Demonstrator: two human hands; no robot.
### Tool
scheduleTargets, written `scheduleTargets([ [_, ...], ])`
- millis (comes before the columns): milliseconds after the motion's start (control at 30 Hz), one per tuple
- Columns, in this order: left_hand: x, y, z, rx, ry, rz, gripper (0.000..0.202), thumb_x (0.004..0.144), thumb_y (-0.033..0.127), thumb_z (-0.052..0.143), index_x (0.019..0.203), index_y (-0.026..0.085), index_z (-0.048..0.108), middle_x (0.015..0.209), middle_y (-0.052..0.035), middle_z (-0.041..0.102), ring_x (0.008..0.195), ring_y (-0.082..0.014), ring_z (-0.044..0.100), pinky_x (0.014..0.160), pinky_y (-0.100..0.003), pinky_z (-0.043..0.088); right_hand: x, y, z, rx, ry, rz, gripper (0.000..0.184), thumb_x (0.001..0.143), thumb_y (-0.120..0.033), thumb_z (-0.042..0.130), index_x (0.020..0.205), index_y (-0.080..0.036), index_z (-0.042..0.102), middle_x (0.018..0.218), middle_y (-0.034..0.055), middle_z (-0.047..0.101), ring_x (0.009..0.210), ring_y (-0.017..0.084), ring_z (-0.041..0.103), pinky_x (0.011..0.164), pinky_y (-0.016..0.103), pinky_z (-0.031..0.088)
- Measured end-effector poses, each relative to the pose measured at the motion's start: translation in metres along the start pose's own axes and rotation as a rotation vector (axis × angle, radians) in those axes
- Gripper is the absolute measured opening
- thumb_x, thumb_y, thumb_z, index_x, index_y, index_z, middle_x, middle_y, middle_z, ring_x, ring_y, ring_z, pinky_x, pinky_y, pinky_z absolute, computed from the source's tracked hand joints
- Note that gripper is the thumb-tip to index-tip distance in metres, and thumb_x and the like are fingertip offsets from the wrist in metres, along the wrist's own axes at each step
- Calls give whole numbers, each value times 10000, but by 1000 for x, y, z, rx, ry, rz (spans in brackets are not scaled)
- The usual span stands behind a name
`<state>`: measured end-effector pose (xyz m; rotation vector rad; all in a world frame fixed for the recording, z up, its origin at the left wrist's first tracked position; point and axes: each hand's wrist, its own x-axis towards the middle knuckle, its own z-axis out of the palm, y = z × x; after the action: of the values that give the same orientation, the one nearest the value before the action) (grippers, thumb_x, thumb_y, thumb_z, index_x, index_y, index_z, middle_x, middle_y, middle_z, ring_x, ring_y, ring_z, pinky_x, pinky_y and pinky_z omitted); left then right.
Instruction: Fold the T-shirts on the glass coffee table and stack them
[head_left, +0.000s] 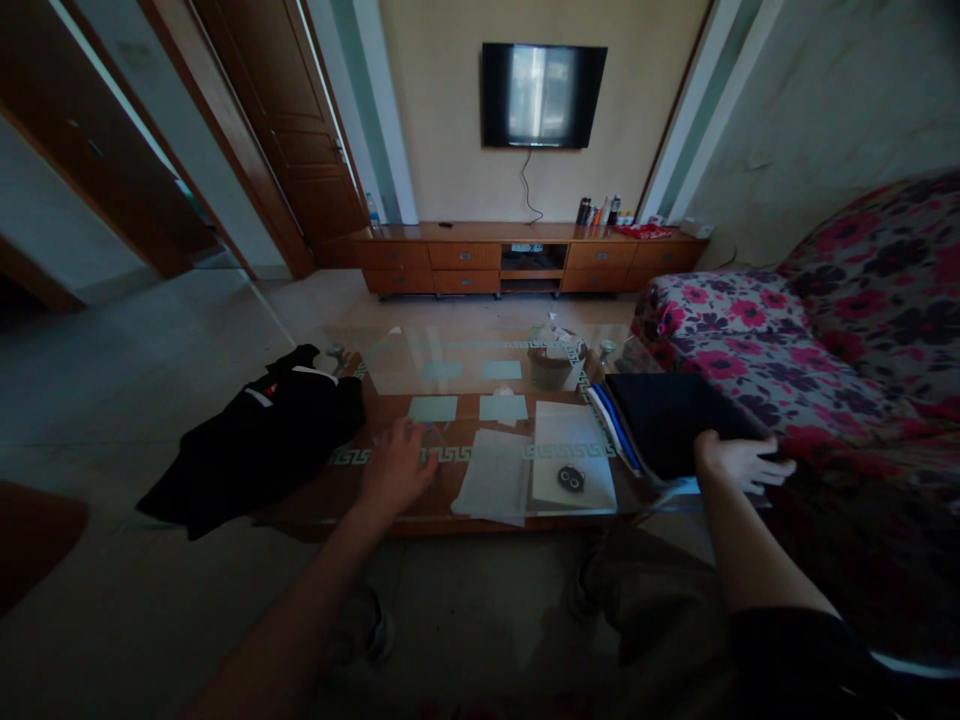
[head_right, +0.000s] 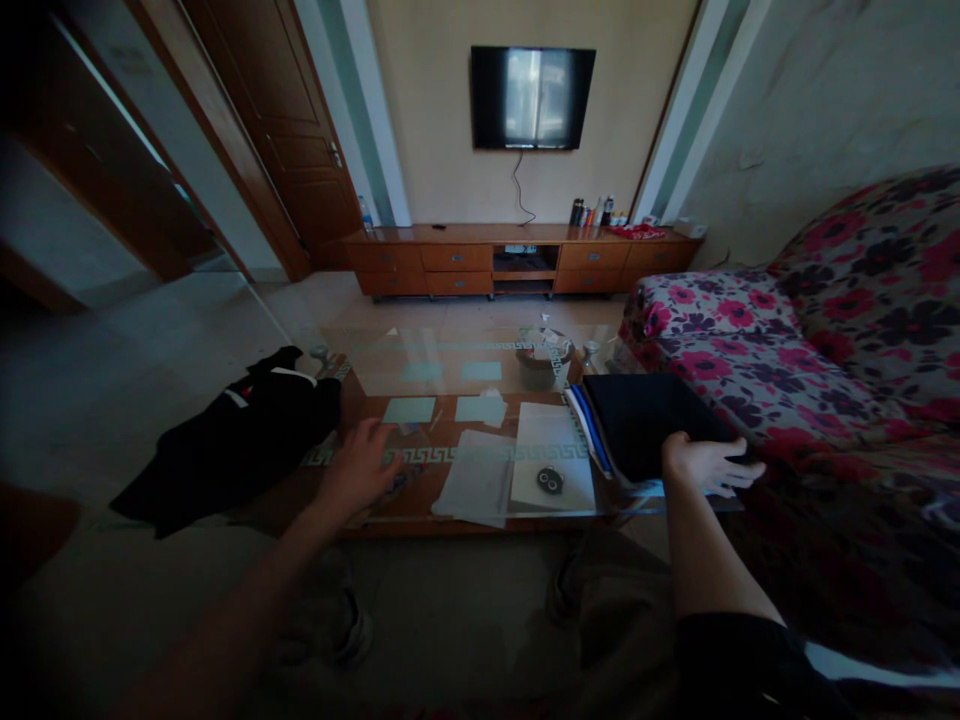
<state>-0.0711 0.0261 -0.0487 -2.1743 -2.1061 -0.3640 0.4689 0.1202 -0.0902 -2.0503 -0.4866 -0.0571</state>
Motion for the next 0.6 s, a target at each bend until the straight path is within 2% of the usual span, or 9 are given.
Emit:
scheduleTargets([
  [67,5,-31,-4,66,33,-128,503,940,421,472,1362,158,546,1418,-179,482,1227,-336,519,1012,-462,456,-9,-16,-9,-3,89,13,787,619,-262,641,1326,-270,295,1475,245,136,1398,486,144,1100,688,150],
  [167,5,-74,-5,152,76,-297,613,911,455,481,1410,101,493,1420,-229,471,1291,-398,456,989,-505,456,-24,-41,-22,32,67,-178,701,678,-263,639,1311,-248,338,1459,236,199,1368,459,253,1115,639,227],
  [233,1,-101,-4,208,150,-438,718,884,455,507,1455,29,419,1467,-291,418,1358,-447,377,1017,-558,424,-32,-53,-27,64,38,-268,652,714,-266,632,1309,-223,371,1436,236,241,1341,449,311,1100,615,287],
  [300,-6,-127,-1,244,221,-564,824,865,424,535,1506,-37,302,1522,-345,336,1418,-483,290,1051,-601,379,-38,-62,-28,91,14,-273,614,726,-273,634,1296,-208,416,1412,223,284,1316,440,358,1095,594,324],
  [367,-12,-150,4,246,236,-658,869,859,384,544,1528,-69,224,1548,-376,284,1441,-506,261,1071,-623,350,-42,-66,-25,105,-19,-233,578,727,-285,643,1274,-220,466,1397,190,317,1296,427,396,1109,583,329],
  [433,-16,-171,11,189,170,-765,878,860,358,544,1545,-58,186,1518,-376,344,1377,-510,383,1036,-625,383,-44,-67,-20,123,-61,-216,548,728,-309,653,1252,-240,504,1389,156,330,1285,415,417,1128,578,316],
  [533,-15,-191,23,75,54,-906,882,862,344,550,1563,-27,163,1409,-346,488,1174,-451,593,927,-564,475,-47,-66,-12,159,-125,-234,526,731,-345,668,1230,-245,534,1383,133,328,1293,403,415,1145,559,306],
  [600,-10,-198,29,21,7,-922,782,883,350,530,1522,-25,279,1357,-335,533,1107,-422,639,870,-507,505,-48,-64,-8,170,-183,-210,526,730,-358,681,1223,-239,539,1374,132,324,1300,392,409,1140,545,319],
])
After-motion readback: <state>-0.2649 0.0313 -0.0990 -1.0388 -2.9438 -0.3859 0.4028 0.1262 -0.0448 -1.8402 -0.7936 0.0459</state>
